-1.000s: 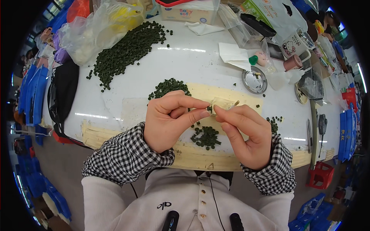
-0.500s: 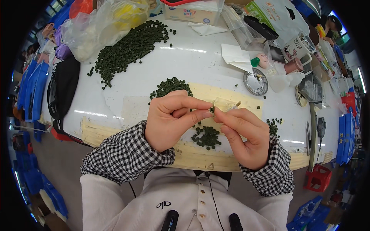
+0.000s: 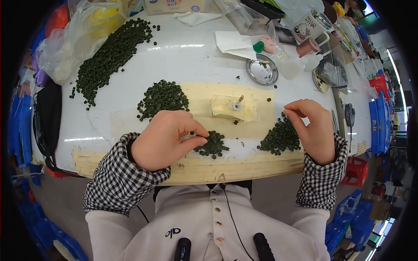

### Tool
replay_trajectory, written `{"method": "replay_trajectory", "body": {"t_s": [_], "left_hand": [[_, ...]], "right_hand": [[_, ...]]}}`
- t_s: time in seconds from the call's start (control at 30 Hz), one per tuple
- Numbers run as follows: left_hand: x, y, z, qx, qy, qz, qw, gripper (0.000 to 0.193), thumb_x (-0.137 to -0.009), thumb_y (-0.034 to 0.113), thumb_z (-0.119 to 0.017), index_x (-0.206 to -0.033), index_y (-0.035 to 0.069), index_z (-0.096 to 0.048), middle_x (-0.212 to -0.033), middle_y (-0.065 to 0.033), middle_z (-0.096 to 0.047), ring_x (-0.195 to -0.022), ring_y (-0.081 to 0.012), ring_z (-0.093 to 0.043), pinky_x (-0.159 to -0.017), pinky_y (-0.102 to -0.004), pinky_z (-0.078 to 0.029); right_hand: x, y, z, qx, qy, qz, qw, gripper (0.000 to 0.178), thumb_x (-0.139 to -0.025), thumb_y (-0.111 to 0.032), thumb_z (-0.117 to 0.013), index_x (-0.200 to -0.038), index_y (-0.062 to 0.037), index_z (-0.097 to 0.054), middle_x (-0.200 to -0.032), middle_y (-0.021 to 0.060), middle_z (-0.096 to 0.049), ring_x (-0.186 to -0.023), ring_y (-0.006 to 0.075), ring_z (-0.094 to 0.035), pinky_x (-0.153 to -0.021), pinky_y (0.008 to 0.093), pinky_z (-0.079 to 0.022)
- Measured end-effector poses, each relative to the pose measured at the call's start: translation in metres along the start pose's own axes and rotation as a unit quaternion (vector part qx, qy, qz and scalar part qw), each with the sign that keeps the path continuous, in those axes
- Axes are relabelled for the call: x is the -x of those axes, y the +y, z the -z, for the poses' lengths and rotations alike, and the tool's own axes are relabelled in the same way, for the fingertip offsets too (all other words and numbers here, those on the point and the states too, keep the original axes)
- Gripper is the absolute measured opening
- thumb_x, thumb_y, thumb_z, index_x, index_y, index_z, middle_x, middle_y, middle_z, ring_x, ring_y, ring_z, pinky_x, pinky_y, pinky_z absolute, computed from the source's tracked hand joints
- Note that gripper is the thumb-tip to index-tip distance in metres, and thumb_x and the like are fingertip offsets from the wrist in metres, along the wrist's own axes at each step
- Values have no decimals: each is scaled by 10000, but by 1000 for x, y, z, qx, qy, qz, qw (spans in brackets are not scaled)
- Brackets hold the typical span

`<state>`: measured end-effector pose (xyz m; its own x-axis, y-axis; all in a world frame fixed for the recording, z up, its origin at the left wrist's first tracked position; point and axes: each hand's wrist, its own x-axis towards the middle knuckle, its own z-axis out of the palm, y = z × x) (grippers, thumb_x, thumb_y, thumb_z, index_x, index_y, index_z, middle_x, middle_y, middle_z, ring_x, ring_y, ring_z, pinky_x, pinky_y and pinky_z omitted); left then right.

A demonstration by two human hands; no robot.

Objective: Sort small green plastic components and place them into a jig on a workbench.

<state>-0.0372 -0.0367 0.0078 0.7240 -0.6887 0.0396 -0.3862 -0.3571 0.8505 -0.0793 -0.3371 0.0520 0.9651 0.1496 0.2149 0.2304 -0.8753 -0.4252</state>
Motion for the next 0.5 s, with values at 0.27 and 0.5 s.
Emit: {"method": "replay_trajectory", "body": {"t_s": [0.27,0.5], "left_hand": [[-1,10,14,421,13,153,894,140,-931,93,-486,-1048,30,-527,-800,36,-485,-640,-34,-382,-563,-164,-311],[-5,-4,12,607,181,164,756,208,-942,25,-404,-1130,-7,-485,-1031,-110,-552,-683,-64,-417,-564,-183,-386]], "right_hand": [[3,21,-13,78,-60,1,995,68,-764,-61,-660,-800,-22,-618,-733,93,-601,-713,272,-575,-635,364,-457],[-1,18,-21,74,-54,10,996,94,-748,-41,-651,-766,-8,-565,-706,97,-576,-689,265,-572,-608,359,-457]]}}
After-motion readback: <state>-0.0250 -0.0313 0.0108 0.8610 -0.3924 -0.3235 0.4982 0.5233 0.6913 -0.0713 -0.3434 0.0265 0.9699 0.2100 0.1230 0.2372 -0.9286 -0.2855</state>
